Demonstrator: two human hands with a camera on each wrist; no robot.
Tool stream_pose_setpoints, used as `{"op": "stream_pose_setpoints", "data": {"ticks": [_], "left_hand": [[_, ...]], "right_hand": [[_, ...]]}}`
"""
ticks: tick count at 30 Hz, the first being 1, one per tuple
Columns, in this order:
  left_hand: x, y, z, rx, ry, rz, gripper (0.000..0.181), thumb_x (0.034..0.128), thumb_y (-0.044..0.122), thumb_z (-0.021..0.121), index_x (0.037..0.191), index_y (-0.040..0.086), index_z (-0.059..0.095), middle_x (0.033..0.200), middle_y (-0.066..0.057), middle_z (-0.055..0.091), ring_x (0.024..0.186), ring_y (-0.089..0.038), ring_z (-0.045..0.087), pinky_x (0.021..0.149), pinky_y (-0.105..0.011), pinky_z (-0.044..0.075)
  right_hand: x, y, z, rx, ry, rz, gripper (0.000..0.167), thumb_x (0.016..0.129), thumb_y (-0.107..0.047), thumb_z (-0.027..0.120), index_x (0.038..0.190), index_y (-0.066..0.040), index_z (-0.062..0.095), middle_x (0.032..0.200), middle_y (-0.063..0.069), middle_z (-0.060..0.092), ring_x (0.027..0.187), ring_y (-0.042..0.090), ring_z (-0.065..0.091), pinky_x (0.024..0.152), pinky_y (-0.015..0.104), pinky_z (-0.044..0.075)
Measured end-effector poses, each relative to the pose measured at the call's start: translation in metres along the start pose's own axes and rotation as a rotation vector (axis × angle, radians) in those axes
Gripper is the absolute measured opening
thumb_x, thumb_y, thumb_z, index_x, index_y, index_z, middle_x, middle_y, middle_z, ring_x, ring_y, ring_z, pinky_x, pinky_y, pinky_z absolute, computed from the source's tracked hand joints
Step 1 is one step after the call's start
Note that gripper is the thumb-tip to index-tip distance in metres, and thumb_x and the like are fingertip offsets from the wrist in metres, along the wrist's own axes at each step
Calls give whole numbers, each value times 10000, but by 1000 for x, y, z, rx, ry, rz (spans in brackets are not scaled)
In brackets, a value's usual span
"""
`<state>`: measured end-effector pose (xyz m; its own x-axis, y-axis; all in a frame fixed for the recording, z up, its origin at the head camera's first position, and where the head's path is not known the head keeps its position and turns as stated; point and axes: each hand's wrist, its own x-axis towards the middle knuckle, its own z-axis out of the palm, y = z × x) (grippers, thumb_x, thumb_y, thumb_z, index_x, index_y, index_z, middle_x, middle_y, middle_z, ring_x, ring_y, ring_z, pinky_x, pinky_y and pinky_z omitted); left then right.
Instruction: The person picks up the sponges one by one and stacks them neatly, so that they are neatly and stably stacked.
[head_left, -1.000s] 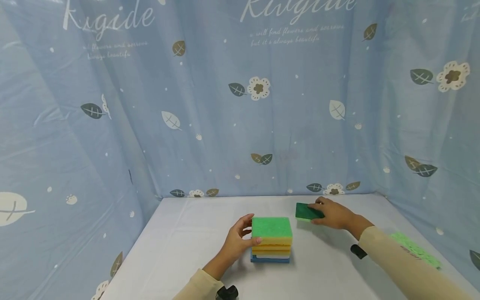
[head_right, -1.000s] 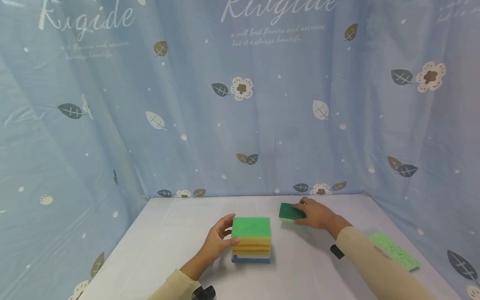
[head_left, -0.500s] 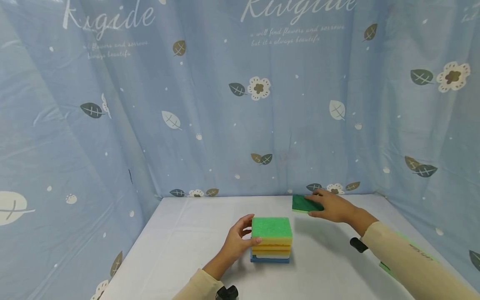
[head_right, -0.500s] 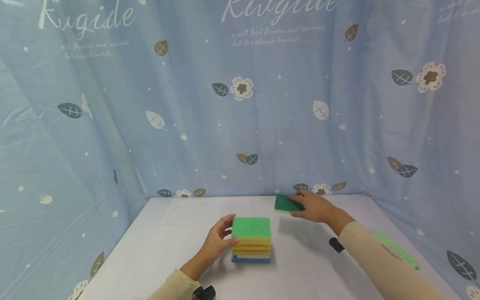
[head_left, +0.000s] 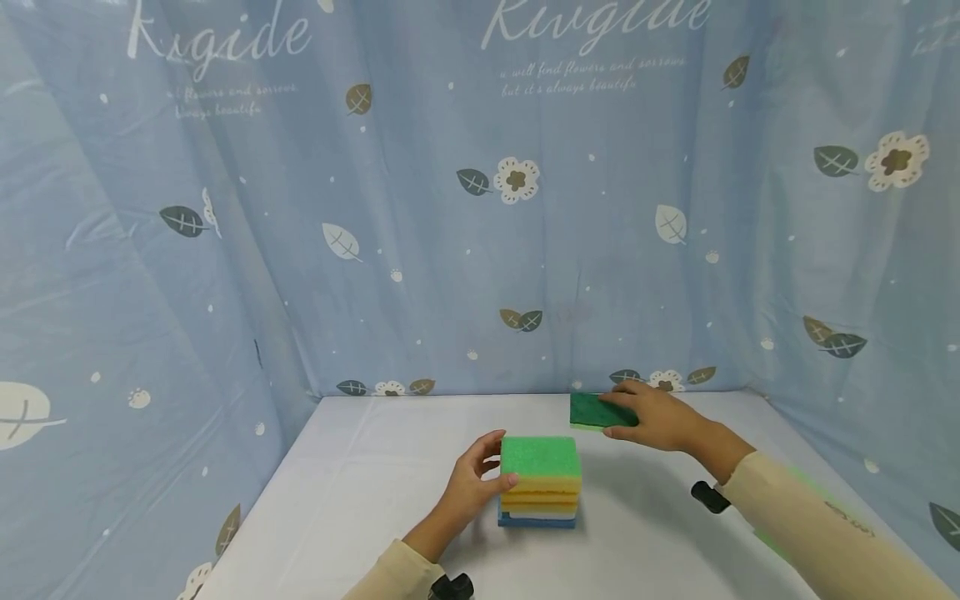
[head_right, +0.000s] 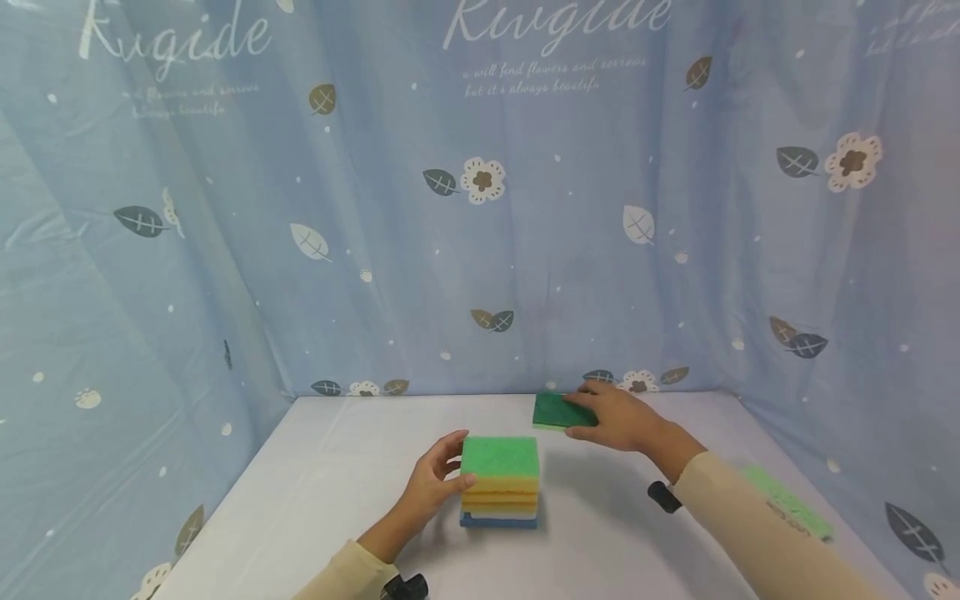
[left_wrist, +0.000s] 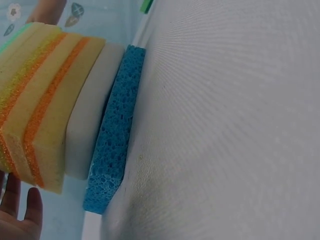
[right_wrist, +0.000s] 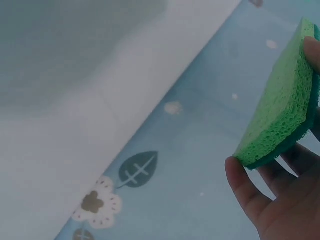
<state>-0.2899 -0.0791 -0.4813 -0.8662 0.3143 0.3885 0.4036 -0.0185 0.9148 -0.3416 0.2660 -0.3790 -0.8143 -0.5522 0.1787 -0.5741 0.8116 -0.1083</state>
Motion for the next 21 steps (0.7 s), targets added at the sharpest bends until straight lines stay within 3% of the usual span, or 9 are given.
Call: {"op": "stream_pose_setpoints", "data": {"ticks": [7, 12, 19, 21], "left_hand": [[0, -9, 0, 12, 15, 20, 630, 859, 167, 759, 1417, 122, 470, 1307, -63, 549, 1203, -241, 497, 1032, -514, 377], [-3, -10, 2, 26, 23, -4, 632, 859, 192, 760, 1416, 114, 472, 1304, -58, 553, 1196, -234, 503, 1020, -471, 402], [-2, -5, 1, 6, 17, -17, 657, 846, 141, 768, 1424, 97, 459, 1313, -78, 546, 1217, -264, 483, 1044, -530, 355], [-2, 6, 1, 5, 6, -15, 656, 847, 127, 765, 1422, 62, 456, 1313, -109, 543, 1219, -297, 479, 1045, -565, 337]], "right_hand": [[-2, -16, 4, -30, 30, -40, 815, 836, -780, 448, 1390, -193, 558, 1336, 62, 502, 1175, 294, 532, 927, 531, 455], [-4, -27, 7, -31, 54, -81, 773, 856, -755, 456, 1374, -193, 571, 1319, 31, 517, 1163, 258, 539, 916, 500, 469], [-3, -44, 4, -3, 74, -108, 661, 882, -646, 563, 1368, -199, 578, 1329, 24, 516, 1184, 254, 530, 939, 498, 459], [-2, -49, 3, -3, 76, -121, 660, 885, -645, 560, 1369, -197, 576, 1329, 20, 516, 1187, 247, 528, 942, 491, 460]]}}
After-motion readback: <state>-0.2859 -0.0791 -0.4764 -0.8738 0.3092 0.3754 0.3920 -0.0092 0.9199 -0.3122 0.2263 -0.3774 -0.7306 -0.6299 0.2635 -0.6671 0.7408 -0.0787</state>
